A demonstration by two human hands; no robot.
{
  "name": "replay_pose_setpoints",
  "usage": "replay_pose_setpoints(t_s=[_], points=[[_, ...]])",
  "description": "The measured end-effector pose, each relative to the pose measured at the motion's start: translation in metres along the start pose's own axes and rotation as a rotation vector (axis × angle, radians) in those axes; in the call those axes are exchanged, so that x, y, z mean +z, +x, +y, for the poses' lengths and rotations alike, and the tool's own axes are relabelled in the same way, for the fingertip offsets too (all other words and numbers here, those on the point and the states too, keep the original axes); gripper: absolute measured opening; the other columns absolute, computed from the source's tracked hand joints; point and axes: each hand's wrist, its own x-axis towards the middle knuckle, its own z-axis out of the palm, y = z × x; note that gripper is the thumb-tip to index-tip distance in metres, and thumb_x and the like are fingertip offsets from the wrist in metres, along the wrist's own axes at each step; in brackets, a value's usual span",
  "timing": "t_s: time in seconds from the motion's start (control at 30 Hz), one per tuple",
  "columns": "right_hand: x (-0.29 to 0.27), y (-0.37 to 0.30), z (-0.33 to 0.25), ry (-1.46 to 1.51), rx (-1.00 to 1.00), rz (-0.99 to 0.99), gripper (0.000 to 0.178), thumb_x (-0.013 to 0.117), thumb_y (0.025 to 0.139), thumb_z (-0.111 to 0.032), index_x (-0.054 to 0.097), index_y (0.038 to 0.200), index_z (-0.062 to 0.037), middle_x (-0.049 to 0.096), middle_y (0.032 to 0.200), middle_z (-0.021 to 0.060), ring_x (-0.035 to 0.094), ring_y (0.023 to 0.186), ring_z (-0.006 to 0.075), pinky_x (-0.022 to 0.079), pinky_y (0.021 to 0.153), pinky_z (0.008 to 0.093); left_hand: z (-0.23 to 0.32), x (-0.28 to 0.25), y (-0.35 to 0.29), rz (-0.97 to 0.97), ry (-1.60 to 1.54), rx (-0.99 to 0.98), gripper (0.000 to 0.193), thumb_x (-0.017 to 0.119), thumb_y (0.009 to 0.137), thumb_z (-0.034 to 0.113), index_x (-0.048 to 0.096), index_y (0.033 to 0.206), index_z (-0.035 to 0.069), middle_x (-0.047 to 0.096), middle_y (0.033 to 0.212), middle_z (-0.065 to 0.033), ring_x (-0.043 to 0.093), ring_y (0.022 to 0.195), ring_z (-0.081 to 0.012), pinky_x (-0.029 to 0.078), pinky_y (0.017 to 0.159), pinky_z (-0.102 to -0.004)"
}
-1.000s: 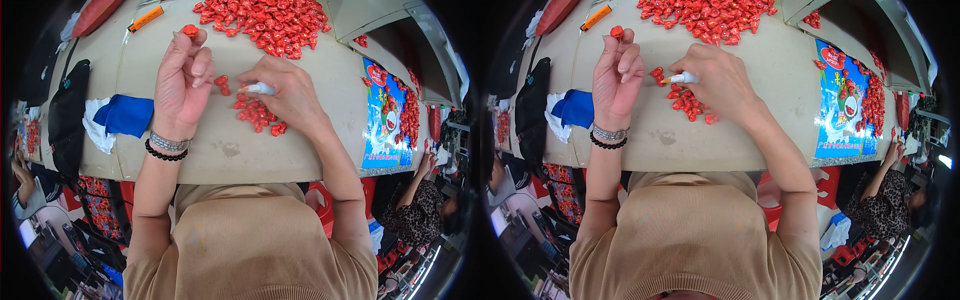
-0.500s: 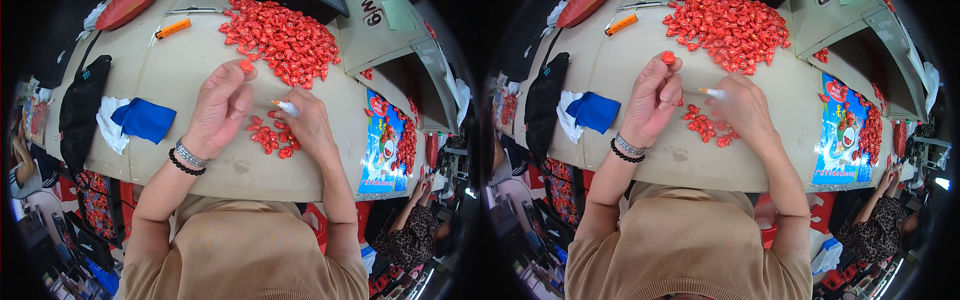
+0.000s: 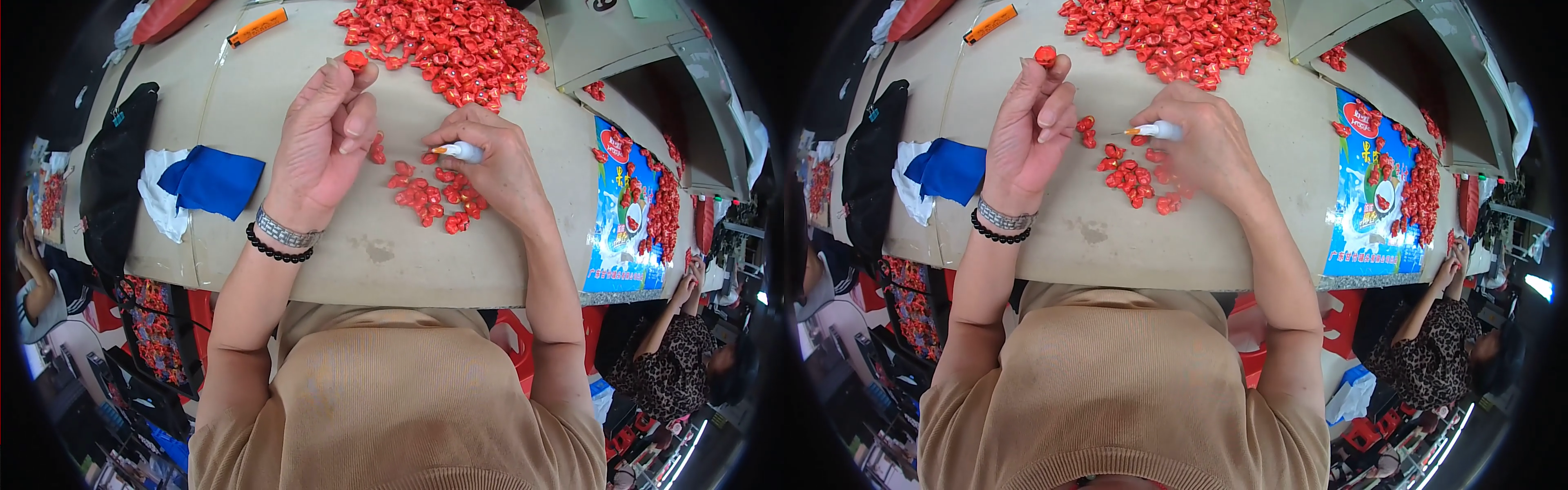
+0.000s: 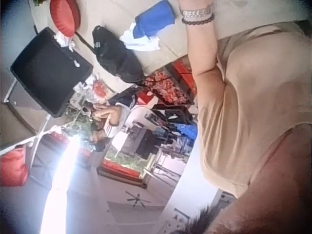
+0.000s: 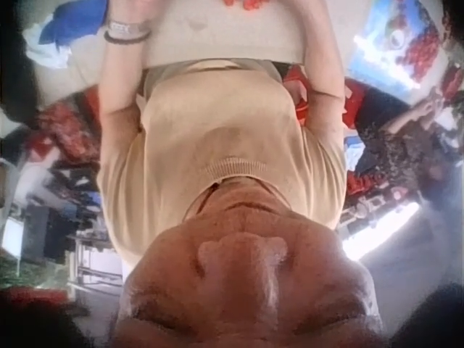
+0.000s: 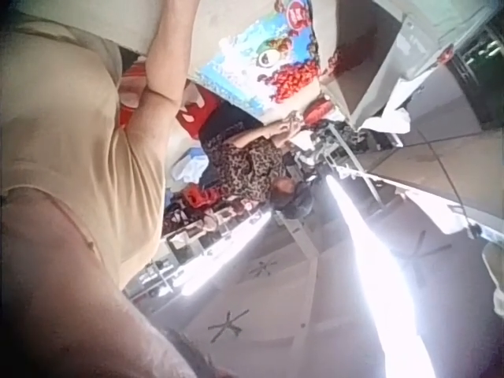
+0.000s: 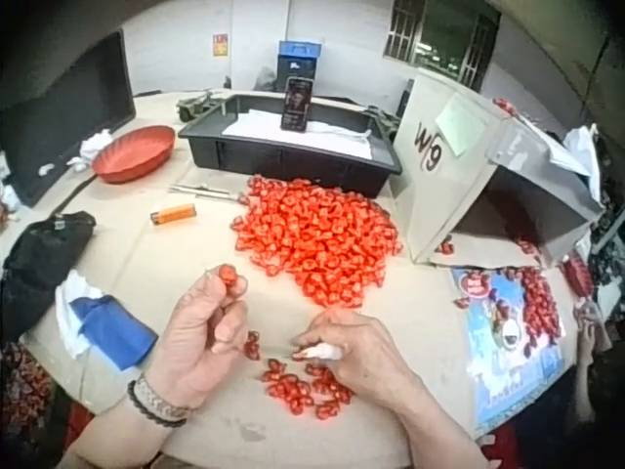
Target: The person applies glue onto small plastic pieces using a squeeze bottle and attaches the pieces together by hand.
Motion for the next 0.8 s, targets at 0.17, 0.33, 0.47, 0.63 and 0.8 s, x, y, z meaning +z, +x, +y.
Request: replay_pose_setpoints(t_s=[0.17, 0.33, 0.47, 0.63, 0.8], points=[[0.004, 0.001, -0.008, -0.150, 0.014, -0.085, 0.024, 0.067, 0.066, 0.006, 0.071, 0.086, -0.0077, 0.059, 0.077, 0.0062, 0.064, 0.076, 0.0249, 0.050, 0.065, 0.0350, -0.003, -0.003, -0.001, -0.040, 0.012, -0.003, 0.022, 0.057, 0.093, 0.030, 0.059, 0.093, 0.008, 0.065, 0.095, -0.0028, 0.038, 0.049, -0.0059, 0.030, 0.046, -0.0205], [0.004, -0.002, 0.005, 0.081, 0.089, 0.053, 0.021, 0.071, 0.069, 0.004, 0.070, 0.088, -0.0053, 0.062, 0.079, 0.0061, 0.063, 0.072, 0.0178, 0.049, 0.065, 0.0294, -0.006, -0.001, -0.002, -0.013, 0.024, -0.012, 0.022, 0.057, 0.094, 0.029, 0.059, 0.096, 0.007, 0.064, 0.095, -0.0029, 0.039, 0.049, -0.0061, 0.030, 0.045, -0.0202], [-0.012, 0.000, -0.016, 0.423, 0.361, 0.167, 0.016, 0.073, 0.073, 0.001, 0.069, 0.088, -0.0007, 0.065, 0.082, 0.0036, 0.060, 0.073, 0.0093, 0.048, 0.067, 0.0245, -0.013, 0.003, -0.011, -0.018, 0.101, -0.029, 0.019, 0.058, 0.093, 0.026, 0.059, 0.099, 0.007, 0.064, 0.095, -0.0029, 0.041, 0.050, -0.0055, 0.031, 0.044, -0.0195], [-0.016, -0.001, -0.019, 0.536, 0.357, 0.261, 0.013, 0.073, 0.073, -0.001, 0.069, 0.085, -0.0012, 0.063, 0.081, -0.0001, 0.057, 0.072, 0.0062, 0.047, 0.066, 0.0229, -0.026, 0.011, -0.018, -0.104, 0.087, -0.110, 0.018, 0.059, 0.093, 0.022, 0.058, 0.102, 0.007, 0.064, 0.093, -0.0033, 0.046, 0.050, -0.0058, 0.033, 0.042, -0.0190], [-0.016, -0.002, -0.021, 0.584, 0.413, 0.178, 0.011, 0.071, 0.078, -0.007, 0.069, 0.088, -0.0033, 0.061, 0.076, -0.0024, 0.054, 0.068, 0.0050, 0.044, 0.061, 0.0211, -0.030, 0.012, -0.020, -0.146, 0.086, -0.146, 0.019, 0.059, 0.092, 0.021, 0.058, 0.102, 0.005, 0.064, 0.092, -0.0050, 0.046, 0.050, -0.0067, 0.033, 0.041, -0.0194]])
